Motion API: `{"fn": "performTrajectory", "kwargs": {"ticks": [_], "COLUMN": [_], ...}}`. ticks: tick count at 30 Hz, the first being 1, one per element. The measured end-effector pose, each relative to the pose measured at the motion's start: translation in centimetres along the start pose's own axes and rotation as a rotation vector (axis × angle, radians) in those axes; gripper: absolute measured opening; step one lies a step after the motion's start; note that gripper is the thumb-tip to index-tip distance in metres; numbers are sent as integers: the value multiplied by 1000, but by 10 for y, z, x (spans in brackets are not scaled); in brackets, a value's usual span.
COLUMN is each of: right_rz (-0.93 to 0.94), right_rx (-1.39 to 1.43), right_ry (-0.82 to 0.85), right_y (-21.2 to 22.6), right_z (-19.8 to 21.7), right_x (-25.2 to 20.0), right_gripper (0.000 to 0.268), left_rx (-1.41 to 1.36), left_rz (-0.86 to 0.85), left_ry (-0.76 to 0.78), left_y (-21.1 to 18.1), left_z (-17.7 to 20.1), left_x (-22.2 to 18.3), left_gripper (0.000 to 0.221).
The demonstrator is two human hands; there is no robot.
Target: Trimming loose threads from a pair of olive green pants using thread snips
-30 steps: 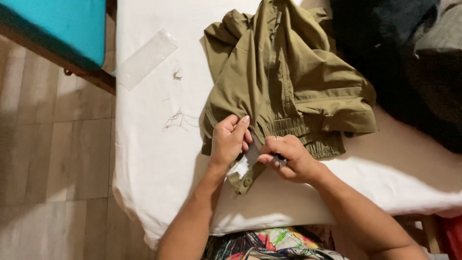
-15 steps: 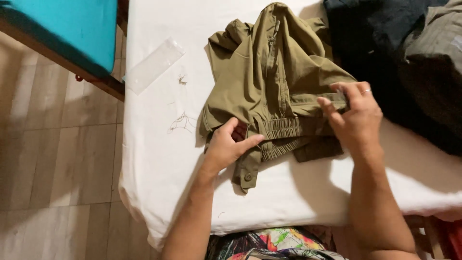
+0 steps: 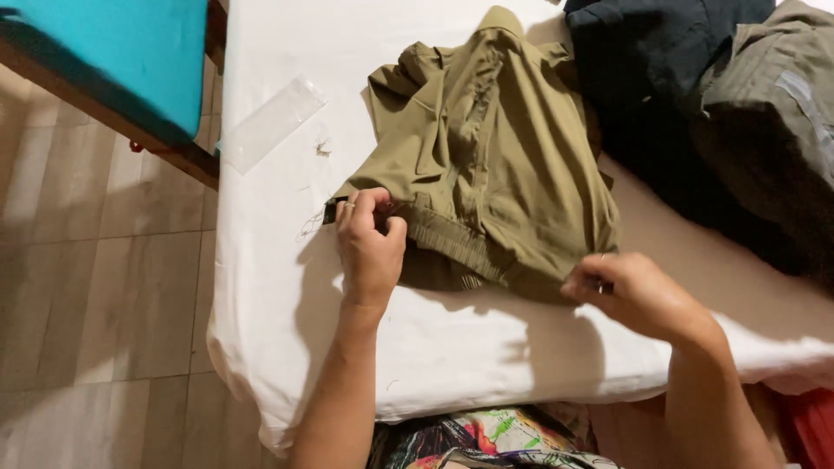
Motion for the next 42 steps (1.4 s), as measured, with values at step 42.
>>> {"fn": "performTrajectory", "kwargs": {"ticks": [42], "right_rz": [-136], "right_rx": [1320], "right_ry": [17], "right_y": [100], "right_z": [-74], "right_x": [148], "right_gripper": [52], "left_rx": [-531], "left_rz": [372], "left_ry": [279], "left_y": [2], "left_z": [-51], "left_x": [41], "left_gripper": [11]}}
Point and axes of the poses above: each hand's wrist, its own x-axis towards the middle knuckle, its own z-axis out of the back of the hand, y = z × x, the point moved 2 cm from there along x, towards the middle knuckle, and after that the axes turned 9 degrees about -z, right-handed, at the moved point
